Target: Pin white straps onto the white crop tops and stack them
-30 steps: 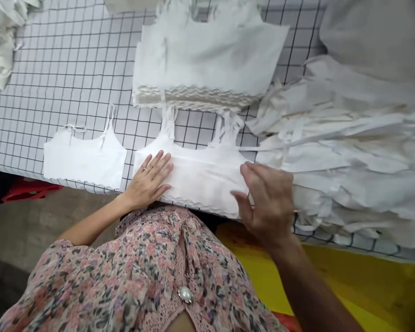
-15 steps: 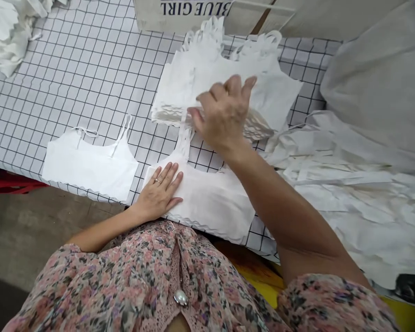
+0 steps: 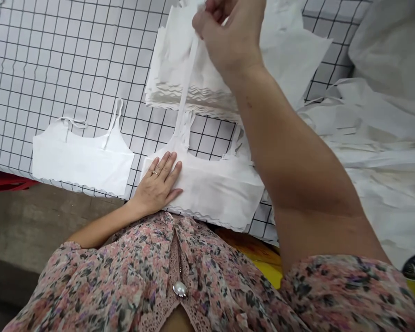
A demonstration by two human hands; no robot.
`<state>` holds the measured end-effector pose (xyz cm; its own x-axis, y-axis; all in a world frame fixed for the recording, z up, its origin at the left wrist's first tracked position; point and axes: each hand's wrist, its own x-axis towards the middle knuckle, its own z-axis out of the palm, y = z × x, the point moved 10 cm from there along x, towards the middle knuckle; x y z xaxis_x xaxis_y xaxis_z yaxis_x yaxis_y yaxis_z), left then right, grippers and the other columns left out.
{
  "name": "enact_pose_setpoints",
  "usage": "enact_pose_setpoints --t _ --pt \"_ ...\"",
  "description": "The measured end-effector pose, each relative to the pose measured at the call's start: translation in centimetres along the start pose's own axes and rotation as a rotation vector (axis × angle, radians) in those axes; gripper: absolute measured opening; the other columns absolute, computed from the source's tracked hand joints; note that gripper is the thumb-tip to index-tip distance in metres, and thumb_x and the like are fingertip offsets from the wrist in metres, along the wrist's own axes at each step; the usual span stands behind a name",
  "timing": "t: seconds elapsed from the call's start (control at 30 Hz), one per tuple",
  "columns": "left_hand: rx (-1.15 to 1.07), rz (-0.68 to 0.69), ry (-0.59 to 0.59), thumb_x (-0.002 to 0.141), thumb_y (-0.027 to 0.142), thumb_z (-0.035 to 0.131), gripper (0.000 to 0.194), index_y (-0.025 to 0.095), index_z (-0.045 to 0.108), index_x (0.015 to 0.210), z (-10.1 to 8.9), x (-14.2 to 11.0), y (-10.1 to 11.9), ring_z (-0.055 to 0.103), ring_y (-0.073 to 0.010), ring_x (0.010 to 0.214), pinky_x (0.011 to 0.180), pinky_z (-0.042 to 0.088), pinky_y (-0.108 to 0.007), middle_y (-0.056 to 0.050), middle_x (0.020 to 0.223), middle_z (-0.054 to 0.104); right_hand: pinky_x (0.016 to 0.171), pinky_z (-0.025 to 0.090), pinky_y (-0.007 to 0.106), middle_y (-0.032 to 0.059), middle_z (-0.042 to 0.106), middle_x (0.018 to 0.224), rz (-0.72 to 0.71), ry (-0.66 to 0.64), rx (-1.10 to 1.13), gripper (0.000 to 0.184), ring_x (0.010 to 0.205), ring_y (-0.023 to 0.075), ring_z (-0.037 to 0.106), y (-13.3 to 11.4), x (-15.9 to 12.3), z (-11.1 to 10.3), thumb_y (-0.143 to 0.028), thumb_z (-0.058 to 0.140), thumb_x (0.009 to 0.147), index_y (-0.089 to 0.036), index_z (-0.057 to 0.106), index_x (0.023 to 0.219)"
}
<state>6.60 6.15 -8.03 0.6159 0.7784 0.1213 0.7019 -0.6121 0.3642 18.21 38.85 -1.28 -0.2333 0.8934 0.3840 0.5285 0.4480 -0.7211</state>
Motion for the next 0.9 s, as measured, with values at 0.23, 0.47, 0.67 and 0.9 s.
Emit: enact_pose_setpoints --t 0.23,0.47,0.67,0.9 --pt "-0.632 -0.171 0.248 0.108 0.034 0.063 0.039 0.025 0.067 0.146 -4.2 0.0 -2.8 0.056 -0.0285 0.154 0.127 0.05 -0.057 -0.011 0.153 0.067 0.088 0.054 0.04 0.0009 0.066 0.084 -0.13 0.199 0.087 0.027 0.084 0.0202 0.064 -8.8 -6.6 -4.7 -0.01 0.07 0.082 -0.027 0.049 0.078" --pt "-1.787 -0.743 0.004 0.097 0.067 0.071 0.056 0.015 0.081 0.115 -1.2 1.5 -4.5 0.084 -0.0259 0.104 0.094 0.071 -0.04 -0.017 0.118 0.084 0.113 0.046 0.064 0.0046 0.076 0.097 -0.256 -0.07 -0.158 0.016 0.101 0.0295 0.07 -11.8 -17.4 -2.3 -0.031 0.061 0.099 -0.032 0.066 0.084" --pt "-1.868 -0.798 -0.032 0.075 0.054 0.098 0.054 0.014 0.08 0.107 -0.2 2.2 -2.6 0.083 -0.0193 0.087 0.083 0.071 -0.031 -0.013 0.107 0.085 0.128 0.037 0.07 0.0012 0.078 0.101 -0.215 -0.17 -0.104 0.022 0.107 0.0282 0.073 -11.2 -20.7 -1.3 -0.035 0.055 0.102 -0.035 0.07 0.087" --pt "-1.772 -0.783 0.016 0.07 0.05 0.101 0.046 0.013 0.079 0.088 0.1 1.7 -2.2 0.074 -0.01 0.066 0.064 0.064 -0.022 -0.005 0.083 0.081 0.124 0.04 0.074 0.0029 0.08 0.109 -0.155 -0.196 0.057 0.012 0.117 0.0313 0.076 -11.0 -22.3 -1.2 -0.029 0.06 0.098 -0.031 0.07 0.092"
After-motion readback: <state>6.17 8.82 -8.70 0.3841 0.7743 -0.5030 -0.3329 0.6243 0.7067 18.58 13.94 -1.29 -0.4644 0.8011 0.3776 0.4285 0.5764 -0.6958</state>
